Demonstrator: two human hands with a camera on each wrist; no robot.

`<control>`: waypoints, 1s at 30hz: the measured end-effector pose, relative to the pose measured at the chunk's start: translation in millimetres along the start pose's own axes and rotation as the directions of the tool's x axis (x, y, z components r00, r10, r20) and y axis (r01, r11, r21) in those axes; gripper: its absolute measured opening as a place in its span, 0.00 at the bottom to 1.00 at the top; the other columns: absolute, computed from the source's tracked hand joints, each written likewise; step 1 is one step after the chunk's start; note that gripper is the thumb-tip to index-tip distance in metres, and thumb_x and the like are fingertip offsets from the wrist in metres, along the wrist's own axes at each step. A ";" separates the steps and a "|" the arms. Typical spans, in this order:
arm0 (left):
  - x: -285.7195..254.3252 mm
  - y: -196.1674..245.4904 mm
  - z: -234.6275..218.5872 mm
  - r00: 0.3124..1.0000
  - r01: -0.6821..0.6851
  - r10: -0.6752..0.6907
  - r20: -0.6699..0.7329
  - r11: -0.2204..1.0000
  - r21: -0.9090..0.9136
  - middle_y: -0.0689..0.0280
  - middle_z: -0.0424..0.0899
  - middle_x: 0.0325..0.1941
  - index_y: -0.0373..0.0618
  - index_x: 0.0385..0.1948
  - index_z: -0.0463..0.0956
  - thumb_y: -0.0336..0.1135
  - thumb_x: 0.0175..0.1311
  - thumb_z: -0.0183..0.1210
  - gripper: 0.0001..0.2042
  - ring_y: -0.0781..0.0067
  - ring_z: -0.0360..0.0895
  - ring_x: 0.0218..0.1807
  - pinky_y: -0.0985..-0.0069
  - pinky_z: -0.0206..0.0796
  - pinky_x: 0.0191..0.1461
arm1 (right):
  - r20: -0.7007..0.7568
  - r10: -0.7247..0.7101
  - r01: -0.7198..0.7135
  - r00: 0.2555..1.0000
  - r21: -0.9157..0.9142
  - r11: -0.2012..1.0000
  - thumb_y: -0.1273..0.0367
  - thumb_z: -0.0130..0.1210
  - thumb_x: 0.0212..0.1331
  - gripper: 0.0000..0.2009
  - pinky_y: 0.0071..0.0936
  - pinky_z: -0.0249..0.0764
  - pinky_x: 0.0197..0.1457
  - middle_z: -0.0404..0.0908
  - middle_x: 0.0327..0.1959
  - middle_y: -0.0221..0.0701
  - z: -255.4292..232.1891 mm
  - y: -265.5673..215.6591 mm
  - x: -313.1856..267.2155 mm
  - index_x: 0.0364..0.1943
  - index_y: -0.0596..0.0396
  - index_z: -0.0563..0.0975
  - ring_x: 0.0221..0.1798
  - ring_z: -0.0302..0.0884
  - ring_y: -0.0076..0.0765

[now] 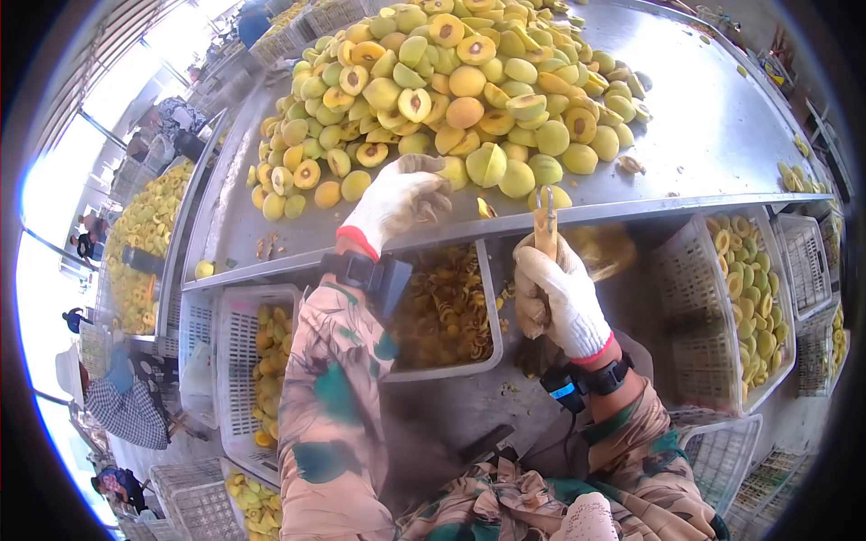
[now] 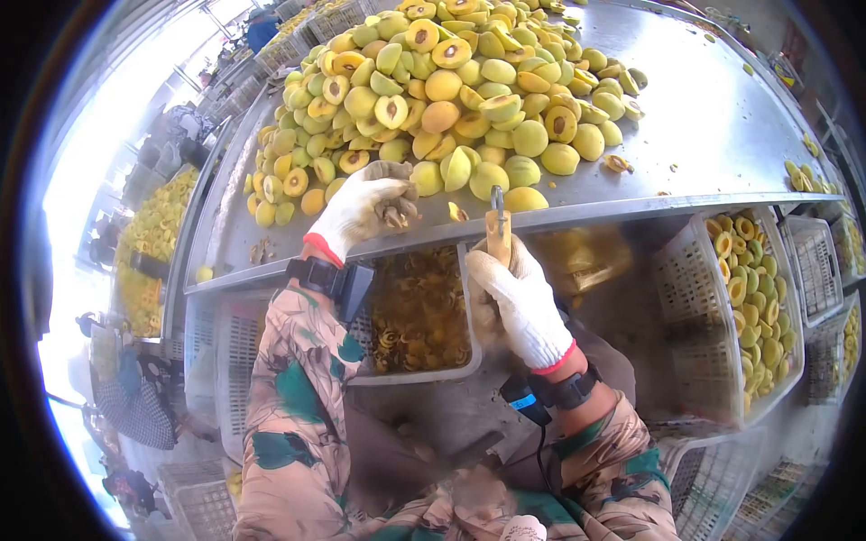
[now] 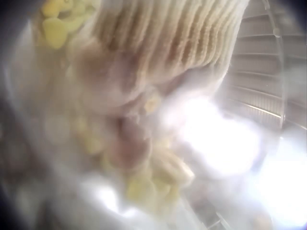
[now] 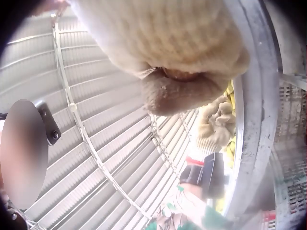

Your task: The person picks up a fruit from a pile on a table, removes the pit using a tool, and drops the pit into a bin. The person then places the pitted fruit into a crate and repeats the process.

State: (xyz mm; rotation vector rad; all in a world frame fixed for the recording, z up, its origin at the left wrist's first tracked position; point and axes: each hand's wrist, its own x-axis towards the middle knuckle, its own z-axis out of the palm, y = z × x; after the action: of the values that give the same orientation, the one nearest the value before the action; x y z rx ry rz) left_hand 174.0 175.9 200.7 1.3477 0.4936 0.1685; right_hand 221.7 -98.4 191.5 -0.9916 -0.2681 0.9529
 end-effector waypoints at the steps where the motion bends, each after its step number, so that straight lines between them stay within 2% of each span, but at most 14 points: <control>1: -7.4 -1.8 -3.8 0.999 -0.015 0.017 -0.038 0.998 0.064 0.58 0.82 0.39 0.37 0.50 0.71 0.31 0.65 0.60 0.15 0.70 0.82 0.30 0.75 0.73 0.31 | 0.012 0.010 -0.011 1.000 0.022 1.000 0.64 0.58 0.65 0.10 0.17 0.59 0.23 0.68 0.24 0.23 3.7 -0.3 -0.8 0.41 0.52 0.71 0.20 0.61 0.17; 6: -21.3 4.0 9.9 0.979 -0.029 0.100 -0.178 0.932 0.362 0.60 0.83 0.40 0.37 0.52 0.72 0.34 0.66 0.59 0.16 0.71 0.82 0.31 0.77 0.73 0.31 | 0.005 0.009 -0.010 1.000 0.041 0.999 0.65 0.57 0.66 0.10 0.18 0.56 0.20 0.66 0.22 0.22 13.1 1.8 1.5 0.42 0.51 0.70 0.18 0.59 0.18; 10: 0.6 5.0 33.7 0.987 -0.049 0.137 -0.087 0.764 0.644 0.63 0.83 0.42 0.37 0.53 0.74 0.40 0.66 0.60 0.19 0.77 0.80 0.33 0.79 0.72 0.31 | -0.074 -0.069 0.074 0.995 0.063 0.995 0.65 0.56 0.66 0.09 0.19 0.57 0.19 0.66 0.22 0.23 3.3 -6.4 0.0 0.41 0.49 0.69 0.16 0.59 0.19; 11: 13.7 0.6 39.5 0.986 -0.070 0.162 -0.038 0.611 0.789 0.62 0.83 0.44 0.38 0.54 0.75 0.43 0.64 0.60 0.21 0.78 0.79 0.33 0.79 0.72 0.35 | -0.089 -0.080 0.087 0.993 0.077 0.993 0.64 0.56 0.67 0.09 0.19 0.57 0.19 0.66 0.22 0.23 -0.7 -9.7 -0.4 0.41 0.49 0.68 0.16 0.59 0.19; 12: 12.4 7.1 56.2 0.992 -0.072 0.125 0.005 0.536 0.841 0.58 0.84 0.46 0.40 0.53 0.76 0.49 0.61 0.62 0.25 0.68 0.82 0.39 0.72 0.74 0.43 | -0.106 -0.092 0.101 0.990 0.091 0.991 0.64 0.56 0.67 0.09 0.19 0.57 0.18 0.66 0.22 0.23 -4.4 -11.8 0.0 0.41 0.48 0.68 0.16 0.59 0.20; 14: 6.7 19.4 98.4 0.995 0.076 0.043 -0.091 0.264 0.962 0.53 0.84 0.52 0.43 0.48 0.81 0.56 0.59 0.62 0.26 0.54 0.79 0.58 0.62 0.69 0.61 | -0.116 -0.108 0.119 0.987 0.090 0.989 0.64 0.56 0.67 0.09 0.18 0.57 0.18 0.66 0.22 0.23 -8.3 -12.8 1.3 0.40 0.47 0.67 0.15 0.60 0.20; 15: 9.4 19.0 111.7 0.996 0.083 0.027 -0.088 0.144 0.986 0.54 0.84 0.52 0.44 0.50 0.80 0.57 0.57 0.63 0.27 0.53 0.80 0.57 0.62 0.70 0.60 | -0.113 -0.108 0.117 0.988 0.078 0.990 0.64 0.56 0.67 0.09 0.18 0.57 0.18 0.66 0.22 0.23 -8.3 -13.5 1.6 0.41 0.47 0.68 0.15 0.60 0.20; 18: 36.7 2.4 120.2 0.998 0.050 -0.035 -0.048 0.051 0.997 0.53 0.84 0.52 0.43 0.53 0.77 0.57 0.54 0.66 0.31 0.51 0.80 0.56 0.60 0.72 0.58 | -0.130 -0.097 0.107 0.987 0.069 0.992 0.64 0.57 0.66 0.10 0.17 0.58 0.20 0.67 0.23 0.23 -7.9 -14.0 3.6 0.44 0.48 0.69 0.17 0.61 0.18; 19: 47.2 -1.1 116.9 0.995 0.046 -0.088 -0.043 0.036 0.998 0.48 0.82 0.54 0.35 0.52 0.74 0.57 0.54 0.64 0.33 0.50 0.80 0.55 0.60 0.71 0.59 | -0.144 -0.101 0.108 0.984 0.046 0.993 0.64 0.57 0.66 0.10 0.17 0.58 0.20 0.68 0.24 0.22 -8.2 -14.1 4.2 0.44 0.49 0.70 0.18 0.61 0.18; 22: 27.0 11.1 112.2 0.998 0.064 0.000 -0.065 0.156 0.986 0.49 0.83 0.51 0.35 0.51 0.75 0.53 0.54 0.63 0.30 0.49 0.80 0.55 0.60 0.72 0.58 | -0.144 -0.104 0.113 0.984 0.056 0.992 0.64 0.58 0.65 0.10 0.17 0.58 0.21 0.69 0.25 0.22 -12.6 -15.2 4.2 0.44 0.50 0.71 0.19 0.62 0.17; 23: 27.6 2.7 98.3 0.994 0.028 0.098 -0.053 0.236 0.971 0.53 0.85 0.45 0.35 0.50 0.76 0.49 0.54 0.64 0.27 0.55 0.84 0.45 0.65 0.75 0.48 | -0.135 -0.112 0.122 0.985 0.063 0.991 0.65 0.58 0.65 0.10 0.17 0.58 0.21 0.69 0.25 0.23 -14.8 -14.6 4.0 0.44 0.50 0.71 0.19 0.62 0.18; 26: 25.5 -0.2 59.8 0.998 -0.003 0.050 -0.045 0.705 0.710 0.58 0.84 0.39 0.35 0.48 0.76 0.46 0.55 0.66 0.25 0.68 0.81 0.32 0.74 0.73 0.35 | -0.122 -0.116 0.128 0.986 0.097 0.987 0.66 0.57 0.65 0.09 0.18 0.58 0.20 0.69 0.24 0.24 -12.9 -14.8 -0.4 0.43 0.50 0.70 0.19 0.62 0.19; 27: 14.7 2.7 52.0 0.997 0.057 -0.018 -0.070 0.790 0.610 0.62 0.82 0.35 0.34 0.48 0.76 0.41 0.57 0.67 0.22 0.80 0.74 0.25 0.81 0.66 0.27 | -0.118 -0.114 0.126 0.987 0.104 0.987 0.66 0.57 0.65 0.09 0.18 0.58 0.20 0.68 0.24 0.24 -11.3 -16.1 -1.5 0.43 0.51 0.70 0.19 0.62 0.19; 30: -19.0 6.0 36.7 0.987 -0.012 0.113 -0.115 0.763 0.646 0.63 0.83 0.34 0.35 0.47 0.76 0.40 0.58 0.66 0.20 0.82 0.74 0.24 0.81 0.65 0.27 | -0.104 -0.106 0.118 0.989 0.117 0.986 0.67 0.57 0.65 0.08 0.19 0.58 0.19 0.68 0.24 0.25 -8.0 -12.0 0.1 0.42 0.51 0.70 0.18 0.62 0.20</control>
State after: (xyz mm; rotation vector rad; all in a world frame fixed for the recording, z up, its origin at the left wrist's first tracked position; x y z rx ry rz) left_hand 174.0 137.1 216.1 2.0473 0.6671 0.1596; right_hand 233.1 -105.4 196.7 -0.8974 -0.1792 0.8064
